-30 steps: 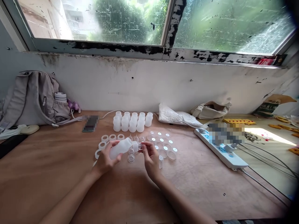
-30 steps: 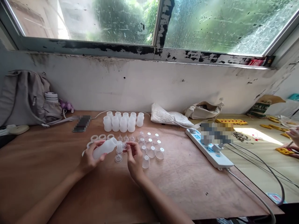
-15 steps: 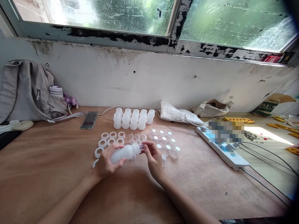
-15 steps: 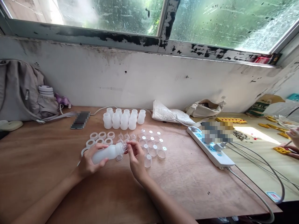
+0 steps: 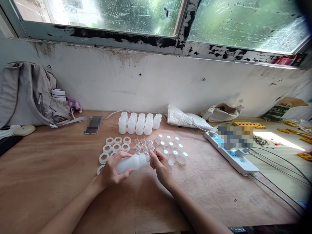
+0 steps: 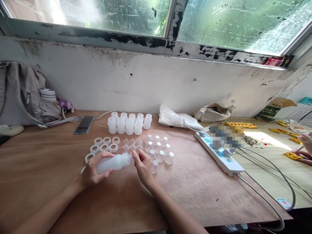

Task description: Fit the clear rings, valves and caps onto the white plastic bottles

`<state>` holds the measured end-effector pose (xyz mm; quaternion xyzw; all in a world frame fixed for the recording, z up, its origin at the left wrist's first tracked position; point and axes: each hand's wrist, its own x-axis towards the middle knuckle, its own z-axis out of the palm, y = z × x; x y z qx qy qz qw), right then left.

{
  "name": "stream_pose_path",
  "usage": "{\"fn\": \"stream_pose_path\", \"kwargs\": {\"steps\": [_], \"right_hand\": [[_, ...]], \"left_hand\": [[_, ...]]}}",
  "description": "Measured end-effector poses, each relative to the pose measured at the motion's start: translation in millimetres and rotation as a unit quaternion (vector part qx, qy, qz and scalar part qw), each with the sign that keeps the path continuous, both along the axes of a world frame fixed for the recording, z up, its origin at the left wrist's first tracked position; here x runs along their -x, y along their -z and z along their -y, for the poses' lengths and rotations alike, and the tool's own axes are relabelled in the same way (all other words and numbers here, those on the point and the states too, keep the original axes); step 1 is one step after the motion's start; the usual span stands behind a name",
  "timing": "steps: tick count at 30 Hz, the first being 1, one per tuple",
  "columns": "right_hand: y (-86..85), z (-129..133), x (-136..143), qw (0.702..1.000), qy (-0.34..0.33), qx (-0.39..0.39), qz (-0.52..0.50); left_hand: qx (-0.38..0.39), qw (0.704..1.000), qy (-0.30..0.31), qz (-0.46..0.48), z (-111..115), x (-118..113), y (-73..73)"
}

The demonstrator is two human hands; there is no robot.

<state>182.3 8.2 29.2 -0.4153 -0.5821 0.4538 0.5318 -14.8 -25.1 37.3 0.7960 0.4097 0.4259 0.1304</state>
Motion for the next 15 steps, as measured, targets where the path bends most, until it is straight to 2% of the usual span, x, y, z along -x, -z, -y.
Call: {"fn": "stream_pose_path", "kwargs": {"steps": [5, 9, 12, 15], "right_hand": [[5.2, -4, 0, 0.999, -0.022, 0.034, -0.021], [3.9, -4, 1, 0.996, -0.055, 0.047, -0.055], [-1.7, 0, 1, 0.995, -0.075, 0.021, -0.062], [-5.6, 3, -1, 0.997, -0.073, -0.026, -0.027]], "left_hand": [[0.004, 1.000, 0.007, -0.005, -1, 2, 1.4], [0.026, 0.999, -0.020, 0.007, -2, 1, -0.5], [0.070, 0.996, -0.048, 0.022, -1, 0, -4.7], [0.106, 0.992, -0.052, 0.036, 0, 0, -8.7]]}}
